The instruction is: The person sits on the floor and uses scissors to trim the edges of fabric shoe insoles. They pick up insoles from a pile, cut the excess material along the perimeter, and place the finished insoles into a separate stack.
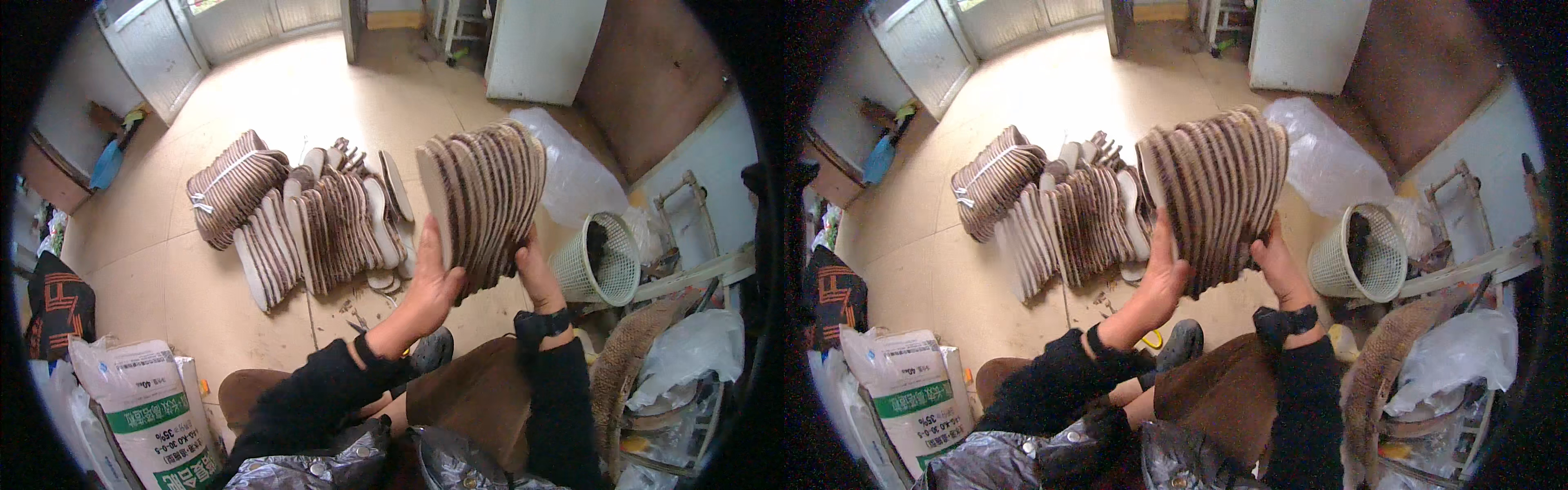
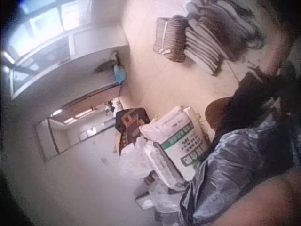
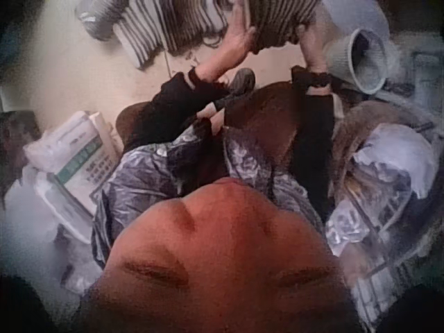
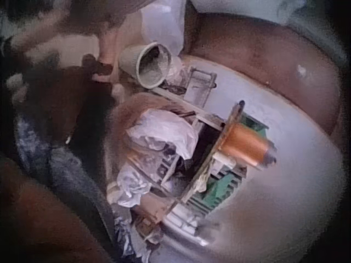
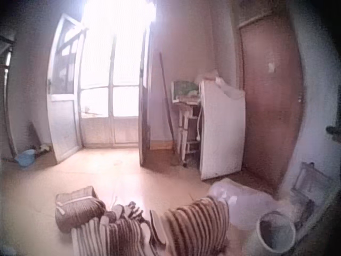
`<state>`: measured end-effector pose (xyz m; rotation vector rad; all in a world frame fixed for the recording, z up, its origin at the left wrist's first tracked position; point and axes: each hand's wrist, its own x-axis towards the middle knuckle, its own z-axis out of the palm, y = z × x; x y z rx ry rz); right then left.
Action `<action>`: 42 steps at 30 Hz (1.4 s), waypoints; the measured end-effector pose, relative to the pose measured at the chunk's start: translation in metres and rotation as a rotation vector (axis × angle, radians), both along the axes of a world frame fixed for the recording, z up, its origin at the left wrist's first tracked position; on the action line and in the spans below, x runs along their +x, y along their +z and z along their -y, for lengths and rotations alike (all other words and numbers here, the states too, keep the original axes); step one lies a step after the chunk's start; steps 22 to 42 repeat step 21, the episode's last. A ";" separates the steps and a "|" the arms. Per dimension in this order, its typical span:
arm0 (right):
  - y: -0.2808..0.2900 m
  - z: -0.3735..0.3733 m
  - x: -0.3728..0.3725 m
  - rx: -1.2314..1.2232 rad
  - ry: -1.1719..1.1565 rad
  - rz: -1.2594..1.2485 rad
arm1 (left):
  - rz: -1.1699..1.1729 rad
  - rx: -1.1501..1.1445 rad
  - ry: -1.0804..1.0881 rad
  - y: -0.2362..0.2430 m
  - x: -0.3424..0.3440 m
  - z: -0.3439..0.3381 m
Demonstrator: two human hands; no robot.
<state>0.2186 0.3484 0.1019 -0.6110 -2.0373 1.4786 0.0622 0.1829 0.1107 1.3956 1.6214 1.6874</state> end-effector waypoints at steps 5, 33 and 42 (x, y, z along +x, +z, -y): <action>0.026 0.084 -0.043 -0.468 0.247 -0.308 | -0.145 0.078 0.058 0.038 -0.002 0.099; 0.009 0.273 -0.065 -0.804 0.475 -0.322 | -0.197 -0.009 0.315 0.021 0.033 0.275; 0.009 0.273 -0.065 -0.804 0.475 -0.322 | -0.197 -0.009 0.315 0.021 0.033 0.275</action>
